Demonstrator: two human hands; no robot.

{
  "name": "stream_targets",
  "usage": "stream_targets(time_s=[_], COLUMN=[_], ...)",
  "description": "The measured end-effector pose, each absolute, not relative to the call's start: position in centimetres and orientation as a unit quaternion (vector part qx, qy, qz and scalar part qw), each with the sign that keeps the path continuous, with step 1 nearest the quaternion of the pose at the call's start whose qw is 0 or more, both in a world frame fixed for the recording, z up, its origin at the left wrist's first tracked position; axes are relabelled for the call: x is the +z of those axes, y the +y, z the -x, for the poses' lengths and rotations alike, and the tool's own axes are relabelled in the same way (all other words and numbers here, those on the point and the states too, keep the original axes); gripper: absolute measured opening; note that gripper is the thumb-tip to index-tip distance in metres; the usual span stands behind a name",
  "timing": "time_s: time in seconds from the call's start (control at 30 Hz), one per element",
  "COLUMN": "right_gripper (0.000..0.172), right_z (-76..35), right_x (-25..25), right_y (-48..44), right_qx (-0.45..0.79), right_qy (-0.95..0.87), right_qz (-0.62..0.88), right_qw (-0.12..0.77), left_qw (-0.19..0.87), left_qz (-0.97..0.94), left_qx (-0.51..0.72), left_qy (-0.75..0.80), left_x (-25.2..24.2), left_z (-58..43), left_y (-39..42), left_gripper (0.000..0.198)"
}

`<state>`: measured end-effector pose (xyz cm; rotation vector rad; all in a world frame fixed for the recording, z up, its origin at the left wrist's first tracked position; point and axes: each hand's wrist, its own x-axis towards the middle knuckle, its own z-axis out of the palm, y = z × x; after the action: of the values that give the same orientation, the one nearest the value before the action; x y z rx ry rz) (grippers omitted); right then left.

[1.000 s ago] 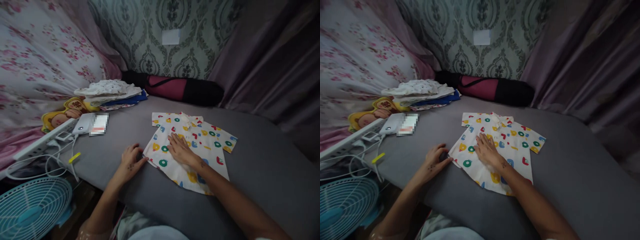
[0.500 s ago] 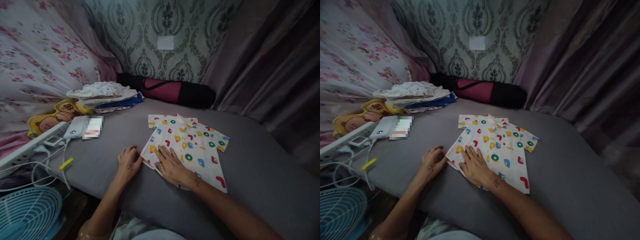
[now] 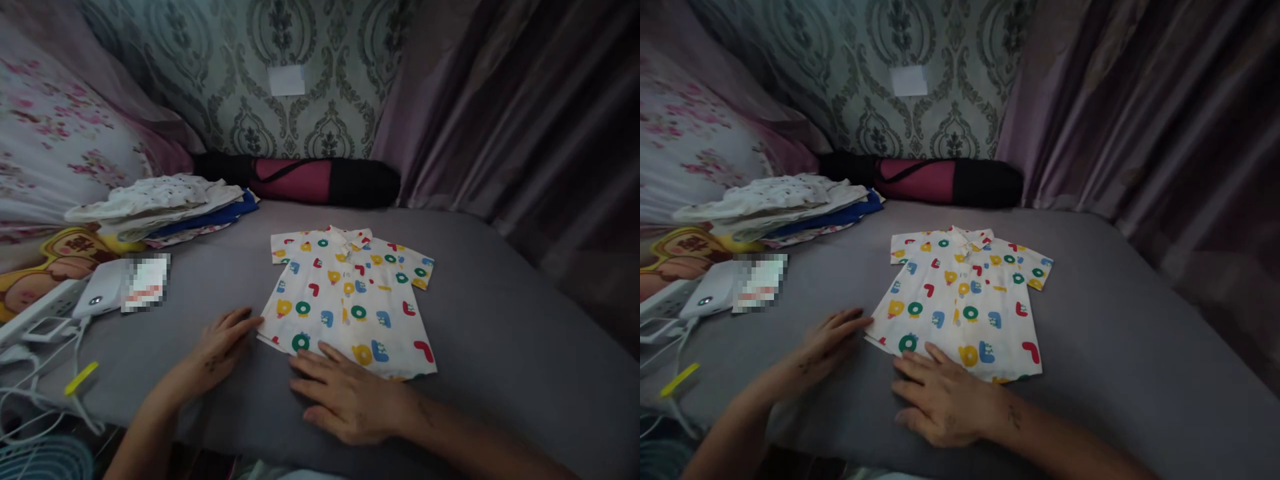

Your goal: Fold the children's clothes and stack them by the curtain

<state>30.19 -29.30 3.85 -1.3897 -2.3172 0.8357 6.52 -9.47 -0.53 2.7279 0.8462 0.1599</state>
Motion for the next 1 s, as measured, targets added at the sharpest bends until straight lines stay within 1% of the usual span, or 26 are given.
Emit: stream_targets(time_s=[0.07,0.13,0.2,0.23,0.3,0.37,0.47,0.57,0.67,0.83,0.9,1.0], right_gripper=[0.042,0.042,0.045,0.047,0.052,0.056,0.06,0.062,0.062,0.062,0.061,0.063], right_z=[-31.8,-33.9,-36.5,-37.7,-39.6,-40.6,-40.4,-39.4,-39.0,-40.6,-41.9,-43.8], right_x=[4.2,3.8,3.0,2.5,1.5,0.7,-0.3,-1.4,-2.0,-0.6,0.1,-0.1], right_y=[-30.1,-30.5,-30.6,-30.6,-30.6,-30.7,-31.1,-31.6,-32.1,-30.8,-29.2,-26.8], right_qx=[0.307,0.287,0.218,0.174,0.098,0.059,0.06,0.071,0.07,0.087,0.059,0.002], right_qy=[-0.796,-0.755,-0.688,-0.65,-0.6,-0.586,-0.608,-0.627,-0.629,-0.633,-0.615,-0.569], right_qz=[0.485,0.541,0.641,0.692,0.757,0.783,0.779,0.768,0.768,0.763,0.778,0.813], right_qw=[0.195,0.235,0.262,0.261,0.237,0.2,0.144,0.108,0.099,0.1,0.115,0.126], left_qw=[0.143,0.14,0.147,0.155,0.156,0.133,0.095,0.066,0.054,0.083,0.07,0.036], left_qz=[-0.95,-0.95,-0.953,-0.959,-0.971,-0.98,-0.989,-0.993,-0.994,-0.994,-0.99,-0.978], left_qx=[0.083,0.115,0.131,0.128,0.107,0.081,0.048,0.031,0.034,-0.012,0.021,0.057], left_qy=[0.263,0.254,0.229,0.202,0.148,0.124,0.101,0.09,0.087,0.07,0.124,0.195], left_x=[0.5,1.5,2.2,2.4,2.3,1.6,-0.5,-2.6,-3.4,-1.4,-0.9,-1.8], left_z=[-7.0,-8.7,-11.6,-13.2,-16.5,-19.2,-21.4,-21.6,-21.3,-21.9,-22.6,-23.4], left_y=[-8.6,-7.9,-7.8,-8.0,-9.0,-10.5,-12.7,-14.0,-14.0,-10.8,-8.9,-6.8], left_gripper=[0.039,0.039,0.041,0.044,0.05,0.057,0.065,0.067,0.067,0.066,0.067,0.072])
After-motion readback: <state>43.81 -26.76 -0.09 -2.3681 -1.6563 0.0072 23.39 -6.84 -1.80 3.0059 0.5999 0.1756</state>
